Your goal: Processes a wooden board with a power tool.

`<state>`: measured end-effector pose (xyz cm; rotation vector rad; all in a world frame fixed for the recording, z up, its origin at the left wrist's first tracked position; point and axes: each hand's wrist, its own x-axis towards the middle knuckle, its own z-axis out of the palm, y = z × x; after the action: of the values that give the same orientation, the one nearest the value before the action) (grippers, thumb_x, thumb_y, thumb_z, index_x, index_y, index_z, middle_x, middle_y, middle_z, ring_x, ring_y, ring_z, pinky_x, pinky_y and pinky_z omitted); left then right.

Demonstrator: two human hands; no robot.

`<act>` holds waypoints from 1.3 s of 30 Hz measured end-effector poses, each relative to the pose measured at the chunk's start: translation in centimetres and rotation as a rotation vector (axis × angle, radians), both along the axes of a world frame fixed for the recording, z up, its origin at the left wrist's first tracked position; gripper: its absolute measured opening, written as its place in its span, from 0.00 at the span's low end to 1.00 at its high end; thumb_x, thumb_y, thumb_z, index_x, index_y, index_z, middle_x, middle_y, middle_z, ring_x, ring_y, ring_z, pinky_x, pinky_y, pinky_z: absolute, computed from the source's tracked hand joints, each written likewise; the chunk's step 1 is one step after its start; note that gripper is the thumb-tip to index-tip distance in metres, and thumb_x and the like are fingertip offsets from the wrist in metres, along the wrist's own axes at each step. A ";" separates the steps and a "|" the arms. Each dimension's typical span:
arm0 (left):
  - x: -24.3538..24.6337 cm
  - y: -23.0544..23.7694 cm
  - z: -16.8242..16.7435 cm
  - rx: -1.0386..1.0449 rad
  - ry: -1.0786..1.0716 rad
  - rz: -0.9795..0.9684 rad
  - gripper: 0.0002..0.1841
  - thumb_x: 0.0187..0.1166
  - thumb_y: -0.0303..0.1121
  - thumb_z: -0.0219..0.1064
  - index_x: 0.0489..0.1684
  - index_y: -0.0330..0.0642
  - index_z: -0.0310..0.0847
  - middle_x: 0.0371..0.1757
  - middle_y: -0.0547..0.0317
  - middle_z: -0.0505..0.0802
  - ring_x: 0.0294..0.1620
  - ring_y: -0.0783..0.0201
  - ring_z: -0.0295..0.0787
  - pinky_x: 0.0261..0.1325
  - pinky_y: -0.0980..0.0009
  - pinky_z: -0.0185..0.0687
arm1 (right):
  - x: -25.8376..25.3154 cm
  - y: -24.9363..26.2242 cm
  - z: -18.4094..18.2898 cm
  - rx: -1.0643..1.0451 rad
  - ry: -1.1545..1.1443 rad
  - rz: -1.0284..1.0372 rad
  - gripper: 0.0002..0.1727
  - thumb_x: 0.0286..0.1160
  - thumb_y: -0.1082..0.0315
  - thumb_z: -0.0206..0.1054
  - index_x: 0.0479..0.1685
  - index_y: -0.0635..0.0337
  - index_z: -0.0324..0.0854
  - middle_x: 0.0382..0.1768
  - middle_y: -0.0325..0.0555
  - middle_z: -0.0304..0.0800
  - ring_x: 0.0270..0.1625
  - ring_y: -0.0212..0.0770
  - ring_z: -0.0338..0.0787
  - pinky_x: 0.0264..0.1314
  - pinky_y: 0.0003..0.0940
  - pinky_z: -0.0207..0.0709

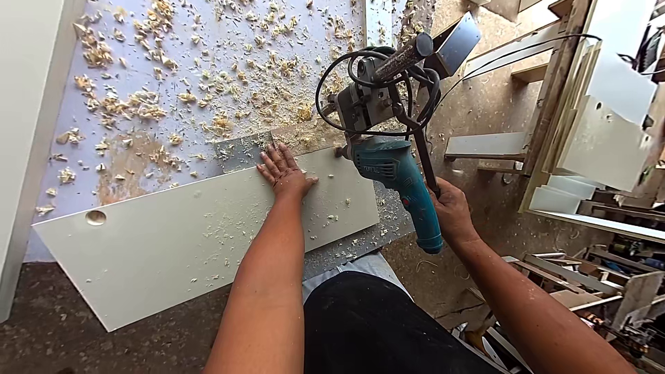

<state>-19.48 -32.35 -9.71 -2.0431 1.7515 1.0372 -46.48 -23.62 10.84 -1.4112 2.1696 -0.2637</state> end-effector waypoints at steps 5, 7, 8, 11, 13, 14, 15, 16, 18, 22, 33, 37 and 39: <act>0.1 0.0 -0.2 -0.004 0.005 -0.003 0.78 0.55 0.72 0.77 0.95 0.43 0.13 0.93 0.36 0.19 0.94 0.32 0.08 0.86 0.26 0.09 | 0.3 0.2 -0.9 -0.019 -0.021 -0.009 0.18 0.86 0.52 0.58 0.37 0.56 0.82 0.22 0.37 0.82 0.27 0.30 0.84 0.34 0.36 0.78; 0.0 0.1 0.0 -0.004 0.011 0.000 0.78 0.55 0.72 0.77 0.95 0.43 0.13 0.93 0.36 0.19 0.94 0.32 0.08 0.86 0.26 0.09 | 0.2 0.3 -1.2 -0.033 -0.041 -0.014 0.18 0.85 0.52 0.59 0.38 0.56 0.84 0.23 0.37 0.84 0.28 0.30 0.85 0.35 0.35 0.80; 0.0 0.1 0.1 -0.007 0.012 0.002 0.78 0.56 0.72 0.77 0.95 0.43 0.13 0.94 0.36 0.19 0.94 0.32 0.09 0.86 0.26 0.09 | 0.2 0.3 -1.4 -0.039 -0.048 -0.015 0.18 0.85 0.52 0.59 0.38 0.56 0.84 0.23 0.37 0.84 0.28 0.30 0.85 0.35 0.35 0.80; 0.1 0.0 0.1 -0.001 0.004 -0.003 0.78 0.56 0.72 0.76 0.95 0.43 0.12 0.94 0.36 0.19 0.94 0.32 0.08 0.86 0.26 0.08 | 0.3 0.3 -1.6 -0.041 -0.042 -0.011 0.18 0.84 0.51 0.60 0.39 0.56 0.84 0.24 0.37 0.84 0.29 0.30 0.85 0.35 0.35 0.80; 0.0 0.1 0.1 0.009 0.002 -0.008 0.78 0.56 0.72 0.76 0.95 0.43 0.12 0.94 0.37 0.19 0.94 0.33 0.08 0.86 0.26 0.09 | 0.3 0.3 -1.4 -0.029 -0.041 -0.020 0.17 0.84 0.52 0.60 0.41 0.57 0.86 0.25 0.38 0.85 0.30 0.31 0.86 0.37 0.37 0.80; 0.0 0.1 0.1 0.009 0.004 -0.008 0.78 0.56 0.71 0.77 0.95 0.43 0.12 0.94 0.37 0.19 0.94 0.33 0.08 0.86 0.26 0.09 | 0.3 0.3 -1.3 -0.023 -0.034 -0.022 0.17 0.85 0.53 0.60 0.41 0.56 0.85 0.25 0.38 0.85 0.30 0.31 0.86 0.37 0.37 0.80; 0.0 0.1 0.1 0.010 0.004 -0.010 0.78 0.56 0.71 0.77 0.95 0.43 0.12 0.93 0.37 0.18 0.94 0.33 0.07 0.86 0.26 0.08 | 0.4 0.3 -1.3 -0.014 -0.028 -0.022 0.17 0.85 0.53 0.59 0.40 0.56 0.85 0.25 0.38 0.84 0.29 0.31 0.85 0.37 0.38 0.79; 0.0 0.1 0.0 0.008 0.003 -0.011 0.78 0.56 0.72 0.77 0.95 0.43 0.11 0.93 0.37 0.18 0.94 0.33 0.07 0.86 0.26 0.07 | 0.3 0.3 -1.3 -0.009 -0.023 -0.023 0.17 0.85 0.53 0.59 0.40 0.56 0.84 0.24 0.38 0.84 0.29 0.32 0.85 0.36 0.39 0.79; 0.0 0.1 -0.1 -0.002 -0.001 -0.009 0.79 0.55 0.72 0.77 0.95 0.43 0.11 0.93 0.37 0.18 0.94 0.33 0.07 0.86 0.26 0.07 | 0.3 0.4 -1.5 -0.017 -0.014 -0.020 0.17 0.85 0.53 0.59 0.39 0.55 0.84 0.24 0.38 0.84 0.29 0.32 0.85 0.36 0.39 0.79; -0.1 0.1 -0.1 0.004 -0.007 -0.009 0.78 0.55 0.72 0.76 0.95 0.43 0.12 0.93 0.36 0.19 0.94 0.32 0.07 0.86 0.26 0.08 | 0.2 0.8 -2.2 -0.053 -0.004 -0.019 0.16 0.85 0.54 0.60 0.39 0.57 0.84 0.24 0.40 0.84 0.29 0.35 0.85 0.35 0.42 0.79; 0.0 0.0 -0.4 -0.006 -0.006 -0.011 0.79 0.55 0.73 0.76 0.95 0.43 0.11 0.93 0.35 0.18 0.94 0.31 0.07 0.86 0.25 0.09 | 0.5 0.7 -2.7 -0.059 0.030 -0.039 0.18 0.85 0.52 0.62 0.38 0.59 0.83 0.23 0.44 0.82 0.29 0.41 0.86 0.34 0.47 0.78; 0.0 0.2 -0.3 -0.006 -0.015 -0.022 0.79 0.55 0.73 0.76 0.94 0.42 0.11 0.93 0.36 0.17 0.93 0.32 0.06 0.86 0.25 0.08 | 0.8 0.6 -2.0 0.008 0.003 -0.042 0.18 0.89 0.54 0.60 0.41 0.61 0.84 0.25 0.49 0.84 0.31 0.47 0.87 0.39 0.54 0.79; 0.1 0.2 -0.4 -0.021 -0.018 -0.023 0.79 0.54 0.74 0.76 0.94 0.43 0.10 0.93 0.37 0.17 0.94 0.33 0.06 0.86 0.25 0.09 | 0.6 0.2 -1.5 0.040 -0.018 -0.033 0.21 0.91 0.52 0.57 0.37 0.61 0.81 0.22 0.48 0.80 0.29 0.47 0.83 0.36 0.54 0.76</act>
<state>-19.43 -32.16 -10.14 -2.0330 1.7804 0.9942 -45.86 -23.45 9.33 -1.3474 2.1729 -0.2432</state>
